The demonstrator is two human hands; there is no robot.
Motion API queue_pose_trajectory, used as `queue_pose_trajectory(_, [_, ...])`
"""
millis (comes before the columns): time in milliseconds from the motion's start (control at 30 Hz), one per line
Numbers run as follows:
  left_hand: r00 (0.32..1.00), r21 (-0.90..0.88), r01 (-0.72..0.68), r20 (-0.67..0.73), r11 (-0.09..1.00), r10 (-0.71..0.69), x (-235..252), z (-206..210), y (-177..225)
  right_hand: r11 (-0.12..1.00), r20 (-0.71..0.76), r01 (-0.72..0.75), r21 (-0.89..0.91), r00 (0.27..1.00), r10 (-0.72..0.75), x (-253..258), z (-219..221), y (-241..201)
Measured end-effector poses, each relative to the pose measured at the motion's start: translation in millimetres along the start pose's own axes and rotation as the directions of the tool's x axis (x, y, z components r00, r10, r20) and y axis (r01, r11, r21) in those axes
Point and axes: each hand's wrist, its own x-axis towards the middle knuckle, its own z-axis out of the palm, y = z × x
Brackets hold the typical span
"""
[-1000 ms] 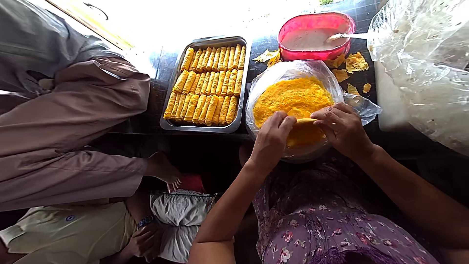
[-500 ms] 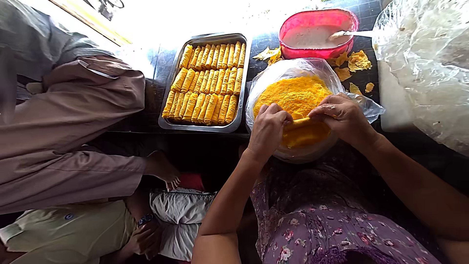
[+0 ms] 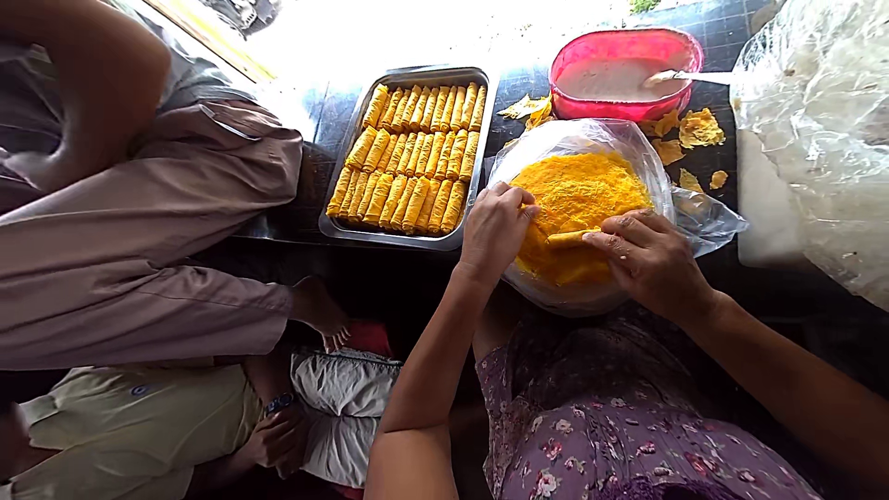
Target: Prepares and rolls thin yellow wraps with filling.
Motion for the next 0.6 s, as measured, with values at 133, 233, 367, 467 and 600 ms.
queue_pose_trajectory(133, [0.998,0.017,0.029,0.053,0.999,-0.030,2.9,1.8,10.2,1.000,-0.003,-0.008,-0.015,1.000,0.008,-3.0,1.1,-1.7])
queue_pose_trajectory(233, [0.989,0.032,0.082,0.118,0.996,-0.086,6.2,-0.6,15.2,1.000,0.008,-0.003,-0.009,1.000,0.003,-3.4,-0.5,-2.6])
queue_pose_trajectory(367, [0.980,0.076,0.092,0.167,0.993,-0.104,7.3,-3.2,23.3,1.000,0.013,0.001,-0.011,1.000,-0.001,-4.0,-0.3,-3.0])
queue_pose_trajectory(467, [0.981,0.065,0.087,0.166,0.994,-0.097,7.3,-6.5,27.7,1.000,0.020,0.000,-0.014,1.000,0.000,-5.4,0.0,-3.1])
queue_pose_trajectory(600, [0.974,0.013,0.102,0.204,0.995,-0.103,9.7,-12.4,36.4,1.000,0.020,0.006,-0.017,1.000,-0.006,-5.9,-1.1,-3.9])
